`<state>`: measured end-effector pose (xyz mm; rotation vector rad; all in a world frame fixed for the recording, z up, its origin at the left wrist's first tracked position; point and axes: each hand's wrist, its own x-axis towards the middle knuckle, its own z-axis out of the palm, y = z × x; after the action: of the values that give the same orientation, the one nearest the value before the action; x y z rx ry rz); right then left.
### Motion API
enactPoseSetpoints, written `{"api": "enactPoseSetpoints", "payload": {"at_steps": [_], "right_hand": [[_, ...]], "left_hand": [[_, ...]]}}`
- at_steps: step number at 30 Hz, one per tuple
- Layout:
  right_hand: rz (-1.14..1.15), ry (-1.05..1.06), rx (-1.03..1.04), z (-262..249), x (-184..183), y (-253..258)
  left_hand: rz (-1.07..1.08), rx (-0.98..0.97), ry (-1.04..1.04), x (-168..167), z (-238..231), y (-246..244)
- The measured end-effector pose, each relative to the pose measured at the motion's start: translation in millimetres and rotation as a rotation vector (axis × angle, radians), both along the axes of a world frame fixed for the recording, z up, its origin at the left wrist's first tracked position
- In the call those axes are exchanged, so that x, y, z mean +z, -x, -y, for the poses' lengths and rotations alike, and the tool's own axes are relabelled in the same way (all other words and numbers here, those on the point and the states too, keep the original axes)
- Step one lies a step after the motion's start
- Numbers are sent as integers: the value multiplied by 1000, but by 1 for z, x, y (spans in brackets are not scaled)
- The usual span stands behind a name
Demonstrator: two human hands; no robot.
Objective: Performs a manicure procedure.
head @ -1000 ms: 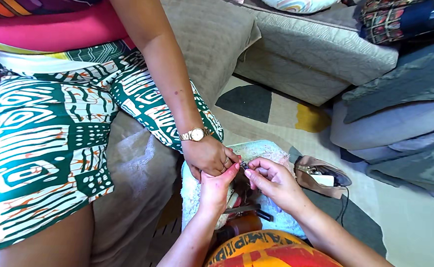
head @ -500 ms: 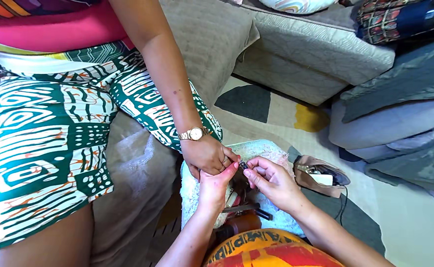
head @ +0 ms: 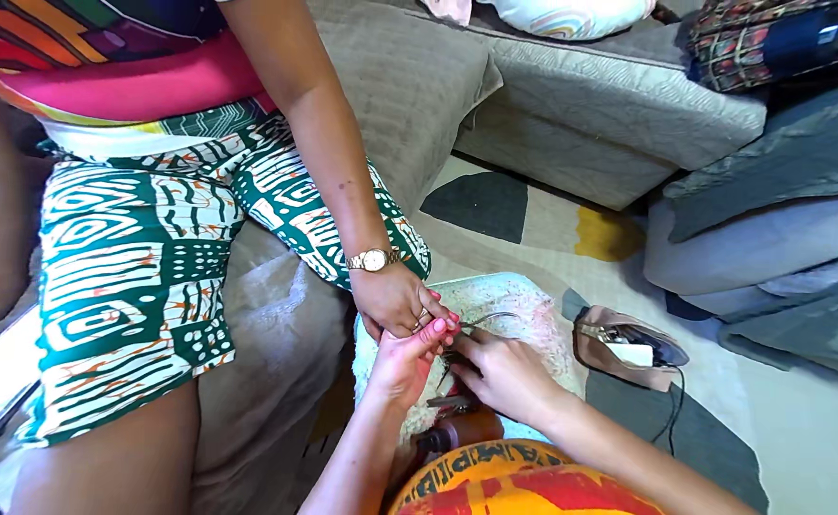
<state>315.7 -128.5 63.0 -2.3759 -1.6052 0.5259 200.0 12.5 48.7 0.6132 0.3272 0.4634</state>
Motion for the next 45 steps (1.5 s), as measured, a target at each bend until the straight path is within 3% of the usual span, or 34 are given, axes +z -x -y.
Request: {"api": "enactPoseSetpoints", "payload": {"at_steps": [7,10,13,15,16,20,23,26,30,34,36,41,45], "right_hand": [[-45,52,24,1,6,-4],[-154,-349,-46,2,15,-13],[-647,-783,-47,-10,48,-11],[-981,-834,61,-21,69,-3],[-1024,-816,118,-30,75,1],[-685,-830,117,-78,73,1],[-727,-962,29,-89,71,-4],[-768,-955,152,-71,58,5],[-642,-624,298,-34,40,-9],[-289,-114,403,6,27,-17],[-211,-3,434,19,20,-9],[-140,-327,489,28,-6,11],[42,-223,570,13,-4,22]], "left_hand": [[26,-33,7,-2,-1,4],[23,-28,-12,-3,-1,3],[-17,-3,-28,2,2,2],[-40,26,-67,6,5,1],[-51,47,-81,7,7,1],[-95,74,-61,6,9,2],[-98,63,-67,5,7,3],[-136,75,-71,6,8,4],[-132,63,-99,5,8,3],[-75,10,-111,0,3,2],[-64,-5,-103,0,3,2],[-47,-18,-101,2,2,2],[-60,-17,-89,3,2,2]]}}
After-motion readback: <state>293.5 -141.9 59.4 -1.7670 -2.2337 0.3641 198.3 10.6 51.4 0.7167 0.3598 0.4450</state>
